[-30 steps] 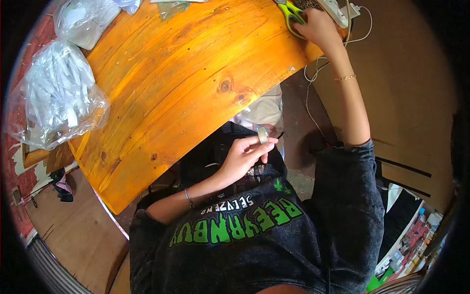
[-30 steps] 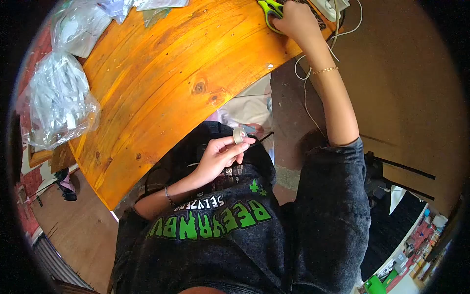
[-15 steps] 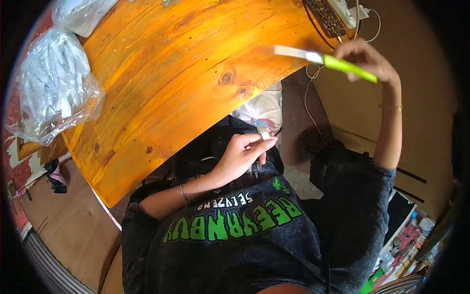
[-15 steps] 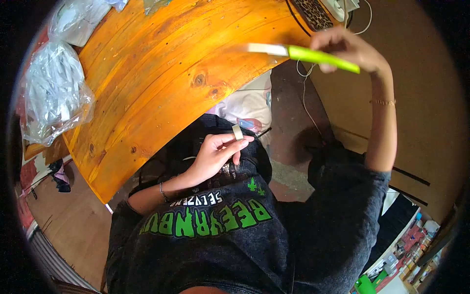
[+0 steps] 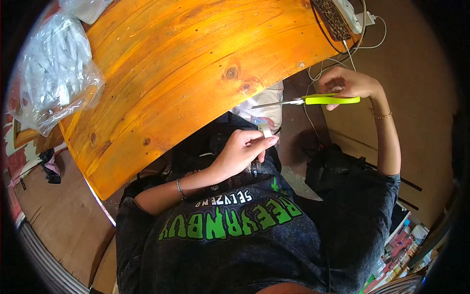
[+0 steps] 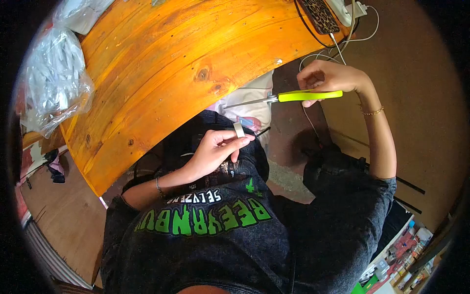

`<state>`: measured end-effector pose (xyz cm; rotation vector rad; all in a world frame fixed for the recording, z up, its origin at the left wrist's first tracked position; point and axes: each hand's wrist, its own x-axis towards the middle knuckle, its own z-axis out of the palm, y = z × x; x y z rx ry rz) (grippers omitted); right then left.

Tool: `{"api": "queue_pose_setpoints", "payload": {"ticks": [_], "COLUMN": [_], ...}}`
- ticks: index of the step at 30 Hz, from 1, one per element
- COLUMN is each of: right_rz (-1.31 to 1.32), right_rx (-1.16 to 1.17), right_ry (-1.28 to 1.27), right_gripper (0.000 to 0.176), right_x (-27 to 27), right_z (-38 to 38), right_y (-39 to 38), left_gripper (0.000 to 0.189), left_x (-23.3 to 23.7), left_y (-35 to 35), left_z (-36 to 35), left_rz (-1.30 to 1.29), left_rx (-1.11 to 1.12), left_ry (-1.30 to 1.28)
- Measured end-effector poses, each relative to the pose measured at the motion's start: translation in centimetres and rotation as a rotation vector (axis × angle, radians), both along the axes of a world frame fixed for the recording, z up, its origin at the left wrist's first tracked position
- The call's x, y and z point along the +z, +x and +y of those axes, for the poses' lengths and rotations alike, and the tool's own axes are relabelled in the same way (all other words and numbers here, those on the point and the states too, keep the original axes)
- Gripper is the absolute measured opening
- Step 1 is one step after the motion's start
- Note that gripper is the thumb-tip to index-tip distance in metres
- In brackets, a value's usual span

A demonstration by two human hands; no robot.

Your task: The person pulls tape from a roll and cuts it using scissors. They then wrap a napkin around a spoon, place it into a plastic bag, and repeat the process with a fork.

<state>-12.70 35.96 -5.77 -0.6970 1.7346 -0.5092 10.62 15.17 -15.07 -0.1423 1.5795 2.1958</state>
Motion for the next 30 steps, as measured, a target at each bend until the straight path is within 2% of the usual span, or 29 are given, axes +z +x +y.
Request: {"api": "queue_pose_setpoints", "payload": {"ticks": [3,6,17,20,23,24,27,28,30], "right_rz": [0.044,-0.029,-0.045,-0.023,-0.023,-0.027,0.091,0.109,-0.092], "right_rx": [0.094,0.037,0.077,0.096,0.114,0.12,0.091,0.035,-0.14], "right_ry": [0.04,0.044,0.066,0.062,0.163,0.215,0.205,0.253,0.082], "right_gripper": [0.029,0.027,0.027,0.027,0.029,0.03,0.033,0.033,0.034], "right_x": [0.1,-0.1,-0.3,-0.5,-0.5,-0.4,0.7,0.5,1.3], "right_z": [-0.6,-0.8,-1.1,-0.8,-0.4,-0.2,0.8,2.0,3.0], "right_y": [-0.4,-0.4,-0.6,-0.6,-0.2,0.1,0.2,-0.3,0.3], "left_gripper": [0.022,0.023,0.025,0.023,0.028,0.02,0.02,0.017,0.015], "left_x": [0.3,0.4,0.0,0.1,0.4,0.5,1.9,1.9,2.0], "left_y": [0.1,0.1,0.0,0.2,0.3,0.4,0.3,0.7,1.0], "left_z": [-0.1,-0.2,-0.2,0.0,-0.9,-1.2,-1.7,-1.4,-1.3], "left_rz": [-0.011,-0.007,-0.005,-0.013,-0.017,-0.039,0.024,0.037,0.348], "left_rx": [-0.002,-0.006,-0.028,0.023,-0.118,-0.195,-0.335,-0.306,-0.243], "left_ry": [0.018,0.031,0.022,0.022,-0.061,-0.066,-0.172,-0.18,-0.342]}}
